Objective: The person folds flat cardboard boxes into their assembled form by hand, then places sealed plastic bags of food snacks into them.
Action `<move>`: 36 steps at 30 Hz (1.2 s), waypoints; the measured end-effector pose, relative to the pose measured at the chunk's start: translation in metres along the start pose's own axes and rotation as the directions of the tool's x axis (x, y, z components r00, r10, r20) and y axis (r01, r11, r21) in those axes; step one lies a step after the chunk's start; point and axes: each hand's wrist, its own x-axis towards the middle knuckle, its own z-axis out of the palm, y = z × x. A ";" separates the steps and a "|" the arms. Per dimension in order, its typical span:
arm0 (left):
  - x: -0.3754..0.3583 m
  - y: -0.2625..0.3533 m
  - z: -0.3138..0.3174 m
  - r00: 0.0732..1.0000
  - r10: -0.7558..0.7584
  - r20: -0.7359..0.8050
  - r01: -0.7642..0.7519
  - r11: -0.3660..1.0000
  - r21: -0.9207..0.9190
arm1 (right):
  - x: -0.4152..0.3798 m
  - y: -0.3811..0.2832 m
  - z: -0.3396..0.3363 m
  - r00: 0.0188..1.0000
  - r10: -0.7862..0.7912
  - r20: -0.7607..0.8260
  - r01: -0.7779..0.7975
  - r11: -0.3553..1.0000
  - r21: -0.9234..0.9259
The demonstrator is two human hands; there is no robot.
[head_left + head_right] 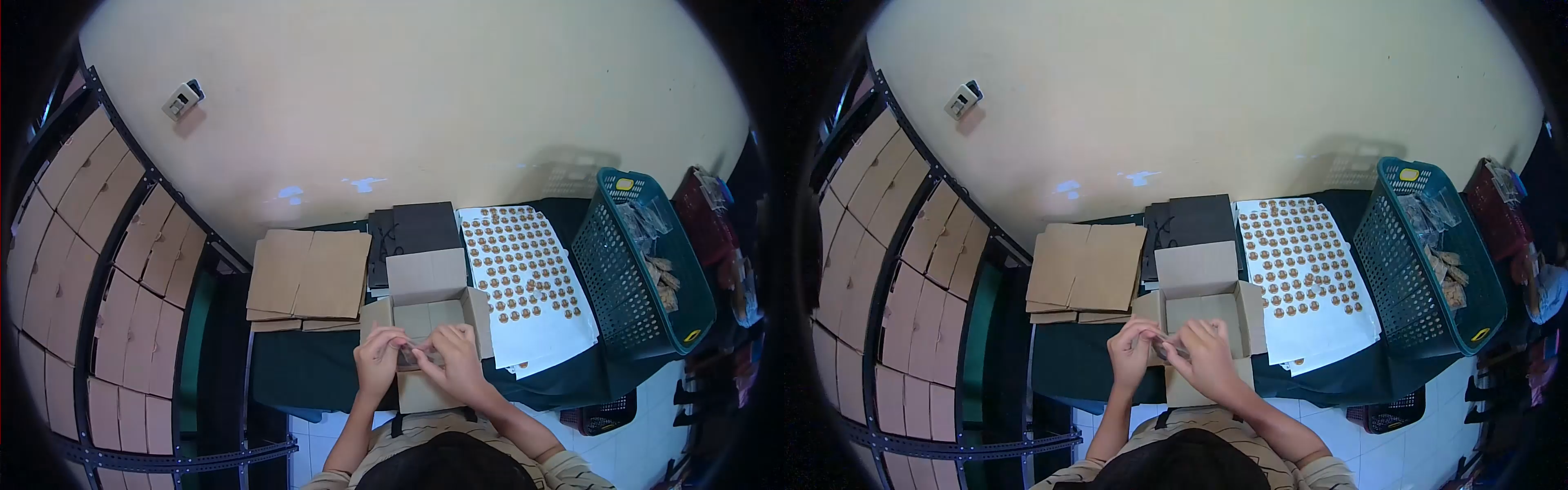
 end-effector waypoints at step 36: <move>-0.005 -0.080 -0.047 0.774 -0.623 0.111 0.445 0.411 -0.796 | -0.058 0.151 0.106 0.509 0.415 0.754 -0.819 -0.035 0.572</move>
